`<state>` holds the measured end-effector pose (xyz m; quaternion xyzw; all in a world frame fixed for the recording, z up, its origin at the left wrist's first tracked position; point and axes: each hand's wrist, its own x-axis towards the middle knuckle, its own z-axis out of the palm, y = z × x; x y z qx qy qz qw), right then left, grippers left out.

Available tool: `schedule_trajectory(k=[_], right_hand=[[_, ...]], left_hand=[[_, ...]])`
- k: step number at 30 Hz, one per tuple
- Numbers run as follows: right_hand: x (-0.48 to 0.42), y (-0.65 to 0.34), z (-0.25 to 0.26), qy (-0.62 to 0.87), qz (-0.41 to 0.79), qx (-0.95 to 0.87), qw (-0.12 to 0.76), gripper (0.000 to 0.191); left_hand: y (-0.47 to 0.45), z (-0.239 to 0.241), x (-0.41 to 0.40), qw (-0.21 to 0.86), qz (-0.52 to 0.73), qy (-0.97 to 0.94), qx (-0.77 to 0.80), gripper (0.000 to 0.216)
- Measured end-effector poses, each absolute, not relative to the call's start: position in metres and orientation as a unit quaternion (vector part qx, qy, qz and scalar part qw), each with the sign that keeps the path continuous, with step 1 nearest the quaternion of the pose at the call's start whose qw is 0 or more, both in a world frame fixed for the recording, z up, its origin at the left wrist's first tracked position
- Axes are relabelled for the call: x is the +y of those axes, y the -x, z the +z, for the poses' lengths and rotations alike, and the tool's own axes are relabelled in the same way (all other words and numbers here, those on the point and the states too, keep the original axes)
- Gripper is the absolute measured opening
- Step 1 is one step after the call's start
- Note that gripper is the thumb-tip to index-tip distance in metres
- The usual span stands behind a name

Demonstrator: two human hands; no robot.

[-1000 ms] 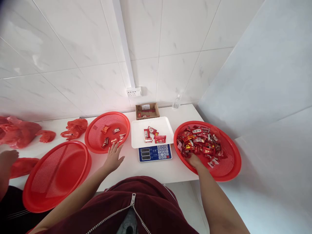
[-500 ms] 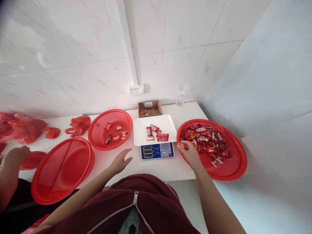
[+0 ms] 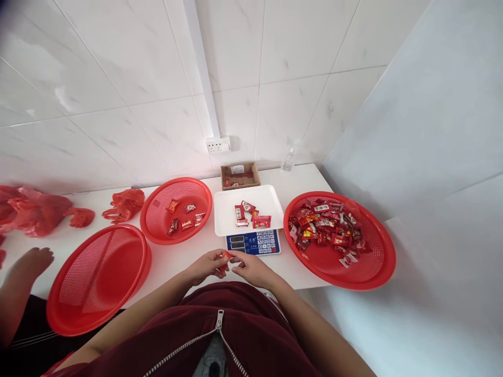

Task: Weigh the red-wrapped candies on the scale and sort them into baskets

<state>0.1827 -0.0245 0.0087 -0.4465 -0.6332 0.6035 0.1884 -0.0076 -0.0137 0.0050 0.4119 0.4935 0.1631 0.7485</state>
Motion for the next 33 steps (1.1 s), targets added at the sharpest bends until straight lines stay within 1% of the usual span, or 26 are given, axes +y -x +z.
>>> schedule_trajectory(k=[5,7,9,10,12,14,15,16,20,24,29,33], right_hand=[[-0.023,-0.212,-0.012,0.541,0.548,-0.608,0.195,0.046],[-0.023,-0.225,-0.024,0.574,0.533,-0.587,0.207,0.044],[-0.023,-0.239,-0.034,0.593,0.529,-0.566,0.219,0.043],[-0.023,-0.244,-0.038,0.598,0.528,-0.559,0.225,0.043],[-0.023,-0.254,-0.044,0.61,0.52,-0.551,0.233,0.044],[-0.019,-0.261,-0.046,0.627,0.5,-0.547,0.239,0.046],[-0.016,-0.263,-0.046,0.636,0.487,-0.548,0.242,0.047],[-0.012,-0.264,-0.045,0.644,0.472,-0.55,0.243,0.047],[0.018,-0.261,-0.043,0.655,0.386,-0.603,0.24,0.046],[0.055,-0.249,-0.046,0.655,0.286,-0.673,0.189,0.045],[0.083,-0.233,-0.048,0.65,0.259,-0.704,0.122,0.052],[0.09,-0.228,-0.045,0.662,0.253,-0.694,0.124,0.053]], left_hand=[[0.01,-0.006,-0.003,0.735,0.216,-0.365,0.528,0.043],[0.006,-0.004,0.009,0.73,0.241,-0.352,0.534,0.038],[0.0,0.002,0.024,0.73,0.268,-0.345,0.526,0.038],[-0.004,0.005,0.031,0.734,0.276,-0.338,0.52,0.043],[-0.01,0.01,0.041,0.742,0.268,-0.326,0.521,0.064],[-0.013,0.011,0.044,0.737,0.226,-0.334,0.543,0.084],[-0.013,0.011,0.042,0.73,0.202,-0.348,0.553,0.089],[-0.011,0.009,0.039,0.722,0.179,-0.366,0.558,0.089],[0.01,-0.002,0.014,0.72,0.123,-0.404,0.55,0.073],[0.04,-0.007,-0.008,0.713,0.124,-0.383,0.574,0.073],[0.06,-0.004,-0.023,0.689,0.155,-0.358,0.611,0.073],[0.061,0.002,-0.03,0.687,0.169,-0.354,0.612,0.07]])
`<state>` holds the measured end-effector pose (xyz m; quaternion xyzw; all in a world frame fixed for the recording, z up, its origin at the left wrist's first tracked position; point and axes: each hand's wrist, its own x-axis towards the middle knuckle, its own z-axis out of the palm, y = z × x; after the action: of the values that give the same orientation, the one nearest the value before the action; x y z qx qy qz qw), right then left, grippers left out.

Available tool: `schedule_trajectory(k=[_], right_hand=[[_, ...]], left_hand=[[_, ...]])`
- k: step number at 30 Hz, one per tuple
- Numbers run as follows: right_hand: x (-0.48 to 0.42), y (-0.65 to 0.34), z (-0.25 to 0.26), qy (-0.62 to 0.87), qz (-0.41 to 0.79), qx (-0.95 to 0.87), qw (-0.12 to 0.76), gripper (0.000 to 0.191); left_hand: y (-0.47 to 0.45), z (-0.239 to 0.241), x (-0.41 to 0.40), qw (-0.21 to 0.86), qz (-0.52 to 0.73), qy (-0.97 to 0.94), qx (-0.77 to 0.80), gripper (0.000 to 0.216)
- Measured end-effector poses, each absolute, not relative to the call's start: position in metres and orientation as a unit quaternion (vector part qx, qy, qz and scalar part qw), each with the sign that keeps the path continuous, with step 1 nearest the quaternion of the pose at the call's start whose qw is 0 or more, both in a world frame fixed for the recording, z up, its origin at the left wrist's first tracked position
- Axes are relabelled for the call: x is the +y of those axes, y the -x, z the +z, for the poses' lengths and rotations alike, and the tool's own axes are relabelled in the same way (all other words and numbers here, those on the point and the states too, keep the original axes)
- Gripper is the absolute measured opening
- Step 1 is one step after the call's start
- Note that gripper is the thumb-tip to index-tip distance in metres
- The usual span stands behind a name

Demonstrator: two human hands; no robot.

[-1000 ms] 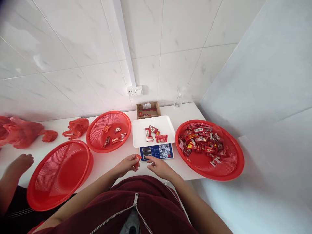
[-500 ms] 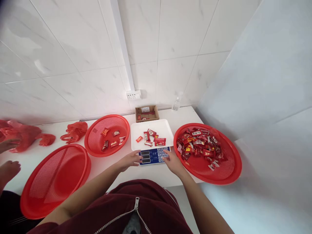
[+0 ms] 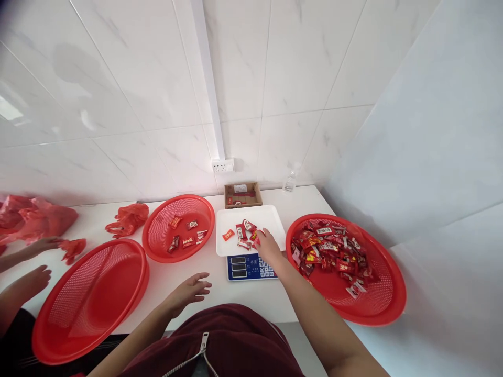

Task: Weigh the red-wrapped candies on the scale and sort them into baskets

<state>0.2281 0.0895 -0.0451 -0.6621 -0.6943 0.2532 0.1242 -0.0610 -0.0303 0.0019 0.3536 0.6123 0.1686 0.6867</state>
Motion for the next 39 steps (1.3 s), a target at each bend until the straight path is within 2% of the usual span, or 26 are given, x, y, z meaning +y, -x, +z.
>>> schedule_trajectory(k=[6,13,15,20,22,28,39], right_hand=[[0.088,-0.238,-0.048,0.656,0.259,-0.689,0.166,0.049],[0.081,-0.244,-0.052,0.654,0.223,-0.707,0.154,0.051],[0.081,-0.253,-0.051,0.669,0.196,-0.695,0.177,0.047],[0.065,-0.302,-0.054,0.7,0.115,-0.651,0.27,0.041],[0.052,-0.321,-0.062,0.712,0.112,-0.634,0.279,0.04],[0.016,-0.344,-0.098,0.75,0.141,-0.593,0.256,0.04],[0.003,-0.344,-0.106,0.772,0.163,-0.55,0.274,0.041]], left_hand=[[0.063,0.004,-0.033,0.641,0.169,-0.388,0.64,0.063],[0.071,-0.012,-0.025,0.571,0.145,-0.464,0.662,0.055],[0.079,-0.021,-0.027,0.483,0.145,-0.515,0.693,0.056],[0.114,-0.039,-0.035,0.117,0.129,-0.669,0.723,0.053],[0.126,-0.041,-0.033,0.057,0.074,-0.67,0.736,0.051],[0.146,-0.035,0.007,0.075,-0.042,-0.674,0.733,0.045],[0.188,-0.006,0.061,0.063,-0.044,-0.561,0.824,0.048]])
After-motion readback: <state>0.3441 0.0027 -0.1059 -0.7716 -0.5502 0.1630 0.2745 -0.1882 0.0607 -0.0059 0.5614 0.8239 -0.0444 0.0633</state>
